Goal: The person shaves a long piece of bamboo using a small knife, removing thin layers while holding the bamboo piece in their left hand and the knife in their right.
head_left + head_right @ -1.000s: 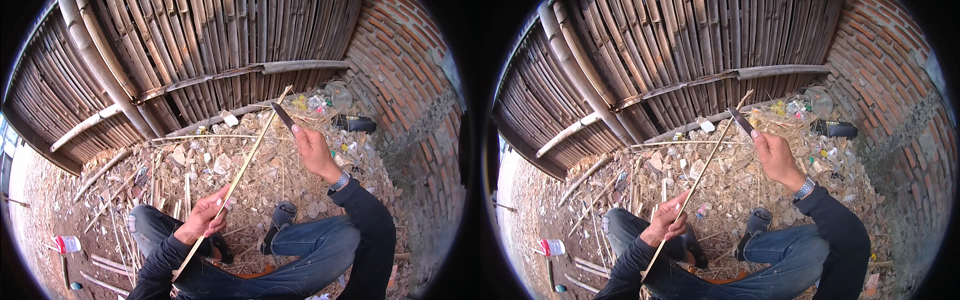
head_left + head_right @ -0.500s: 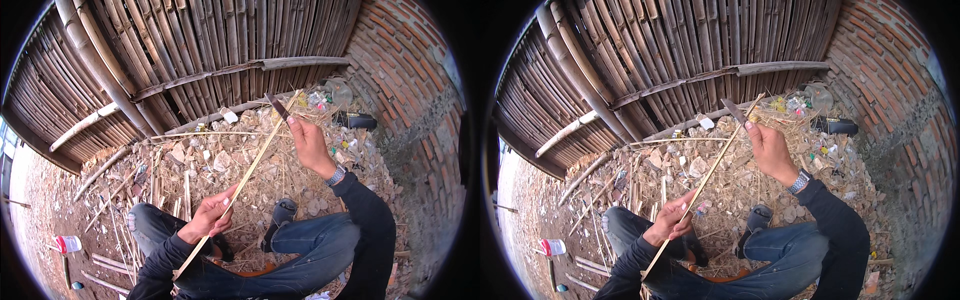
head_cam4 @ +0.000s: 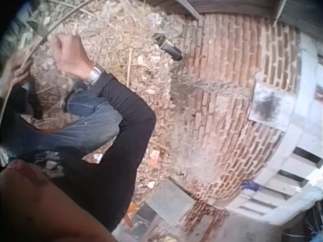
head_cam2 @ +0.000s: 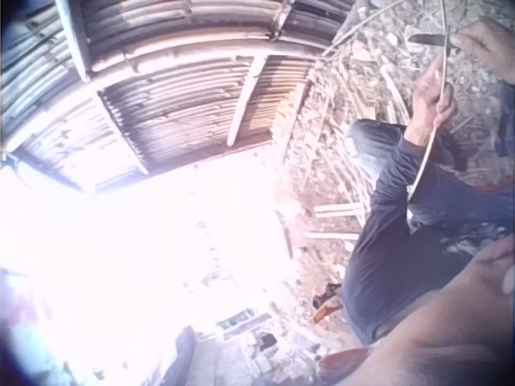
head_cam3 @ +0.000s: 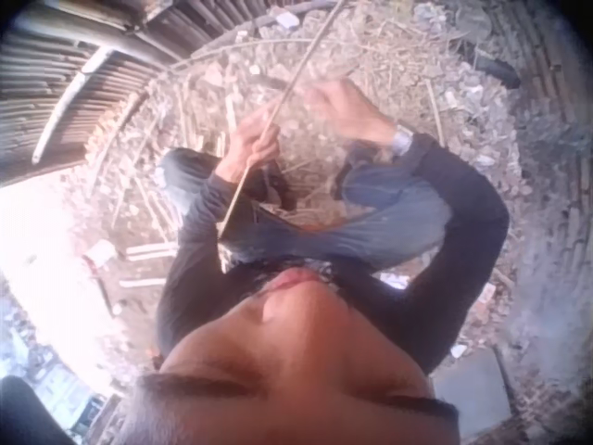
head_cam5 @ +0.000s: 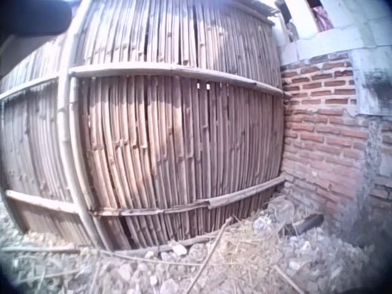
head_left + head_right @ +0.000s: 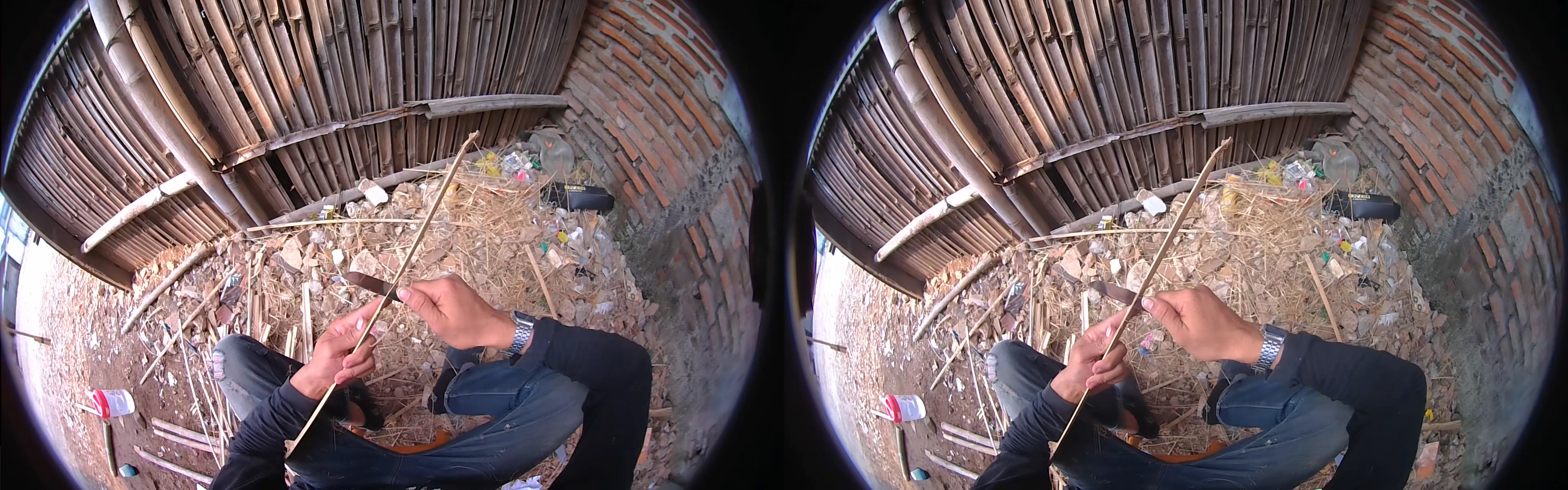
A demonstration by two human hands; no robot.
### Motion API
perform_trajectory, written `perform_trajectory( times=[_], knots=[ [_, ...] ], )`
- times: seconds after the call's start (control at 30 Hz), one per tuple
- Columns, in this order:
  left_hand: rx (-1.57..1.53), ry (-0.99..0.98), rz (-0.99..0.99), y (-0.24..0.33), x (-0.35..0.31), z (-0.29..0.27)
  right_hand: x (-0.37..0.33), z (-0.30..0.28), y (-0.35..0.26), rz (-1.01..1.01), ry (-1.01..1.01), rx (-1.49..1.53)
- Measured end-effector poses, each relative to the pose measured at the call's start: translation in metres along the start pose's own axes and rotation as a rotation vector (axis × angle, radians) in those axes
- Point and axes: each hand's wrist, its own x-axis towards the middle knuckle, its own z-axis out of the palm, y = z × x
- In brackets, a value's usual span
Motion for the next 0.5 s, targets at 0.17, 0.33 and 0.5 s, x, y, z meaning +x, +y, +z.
perform_trajectory(
  times=[0.17,0.33,0.5],
  knots=[
    [-0.140,-0.077,-0.042,-0.004,-0.004,0.000,0.022,-0.039,0.016,0.183,0.293,-0.042],
    [-0.291,-0.002,-0.019,-0.004,-0.002,-0.006,-0.003,0.007,-0.001,-0.096,0.009,-0.054],
    [-0.316,-0.092,-0.088,-0.006,-0.006,-0.006,0.038,-0.062,0.039,0.089,0.423,-0.214]
  ],
)
